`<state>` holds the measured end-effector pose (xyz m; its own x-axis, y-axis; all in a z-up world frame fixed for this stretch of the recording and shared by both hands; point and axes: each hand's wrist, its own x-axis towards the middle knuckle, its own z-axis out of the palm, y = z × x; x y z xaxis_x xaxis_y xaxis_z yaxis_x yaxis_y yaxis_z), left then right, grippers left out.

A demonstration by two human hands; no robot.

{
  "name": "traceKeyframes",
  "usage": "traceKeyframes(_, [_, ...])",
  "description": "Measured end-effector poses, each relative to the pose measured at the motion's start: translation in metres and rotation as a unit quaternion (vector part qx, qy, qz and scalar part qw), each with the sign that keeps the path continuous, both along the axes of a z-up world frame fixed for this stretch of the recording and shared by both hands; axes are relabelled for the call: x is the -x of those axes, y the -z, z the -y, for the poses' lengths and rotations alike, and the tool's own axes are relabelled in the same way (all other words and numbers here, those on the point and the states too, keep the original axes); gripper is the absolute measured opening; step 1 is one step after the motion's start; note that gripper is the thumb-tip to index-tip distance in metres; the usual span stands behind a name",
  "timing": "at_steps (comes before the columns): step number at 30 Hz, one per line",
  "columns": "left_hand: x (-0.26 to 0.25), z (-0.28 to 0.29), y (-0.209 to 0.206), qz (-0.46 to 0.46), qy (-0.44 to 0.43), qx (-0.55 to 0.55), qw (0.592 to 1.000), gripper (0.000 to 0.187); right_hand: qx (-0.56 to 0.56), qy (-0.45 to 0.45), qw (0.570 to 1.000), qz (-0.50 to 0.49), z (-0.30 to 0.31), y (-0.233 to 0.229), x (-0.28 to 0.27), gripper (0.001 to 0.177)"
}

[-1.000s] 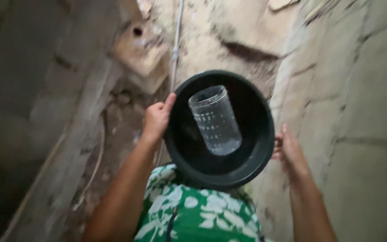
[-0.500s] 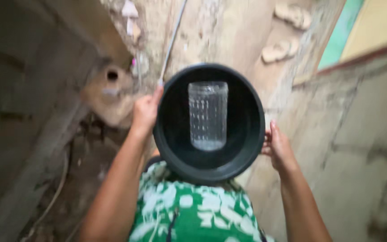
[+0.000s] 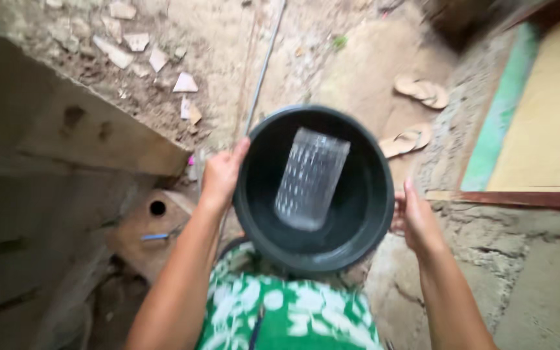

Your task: The person fills a plastic container with water from a bucket and pours it onto plants growing in pots and in the ground.

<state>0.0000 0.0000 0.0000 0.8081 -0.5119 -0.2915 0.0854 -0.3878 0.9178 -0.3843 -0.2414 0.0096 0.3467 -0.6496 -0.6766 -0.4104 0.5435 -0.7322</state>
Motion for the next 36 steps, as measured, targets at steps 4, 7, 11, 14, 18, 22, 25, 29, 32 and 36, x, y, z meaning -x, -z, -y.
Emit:
traceKeyframes(4, [-0.064, 0.036, -0.011, 0.008, -0.035, -0.06, 0.998, 0.07, 0.026, -0.008, 0.998, -0.049, 0.042, 0.01, -0.09, 0.066])
traceKeyframes(7, [-0.116, 0.061, -0.022, -0.019, -0.04, 0.007, 0.999, 0.066, 0.004, -0.028, 0.999, -0.036, 0.068, 0.002, -0.145, 0.068])
traceKeyframes(11, [-0.182, 0.094, -0.026, -0.009, -0.074, -0.04, 0.996, 0.07, -0.014, -0.056, 0.998, -0.031, 0.124, 0.003, -0.231, 0.07])
traceKeyframes(14, [-0.234, 0.123, -0.013, -0.027, -0.11, -0.003, 0.994, 0.07, -0.005, -0.093, 0.995, -0.025, 0.168, 0.011, -0.301, 0.074])
traceKeyframes(18, [-0.298, 0.16, 0.009, -0.012, -0.138, -0.008, 0.99, 0.069, -0.009, -0.139, 0.99, -0.039, 0.231, 0.03, -0.392, 0.076])
traceKeyframes(22, [-0.371, 0.209, 0.02, 0.022, -0.144, -0.028, 0.989, 0.066, -0.02, -0.162, 0.985, -0.057, 0.291, 0.051, -0.485, 0.075])
traceKeyframes(25, [-0.421, 0.245, 0.026, 0.022, -0.146, -0.065, 0.987, 0.071, -0.016, -0.168, 0.983, -0.071, 0.329, 0.051, -0.53, 0.069])
traceKeyframes(29, [-0.492, 0.303, 0.028, -0.005, -0.178, -0.032, 0.984, 0.072, -0.006, -0.155, 0.985, -0.081, 0.381, 0.038, -0.606, 0.068])
traceKeyframes(32, [-0.541, 0.339, 0.029, -0.045, -0.177, -0.012, 0.983, 0.073, 0.005, -0.157, 0.985, -0.066, 0.419, 0.029, -0.653, 0.068])
traceKeyframes(36, [-0.632, 0.4, 0.037, -0.02, -0.153, -0.079, 0.985, 0.071, 0.005, -0.152, 0.987, -0.046, 0.466, 0.03, -0.726, 0.074])
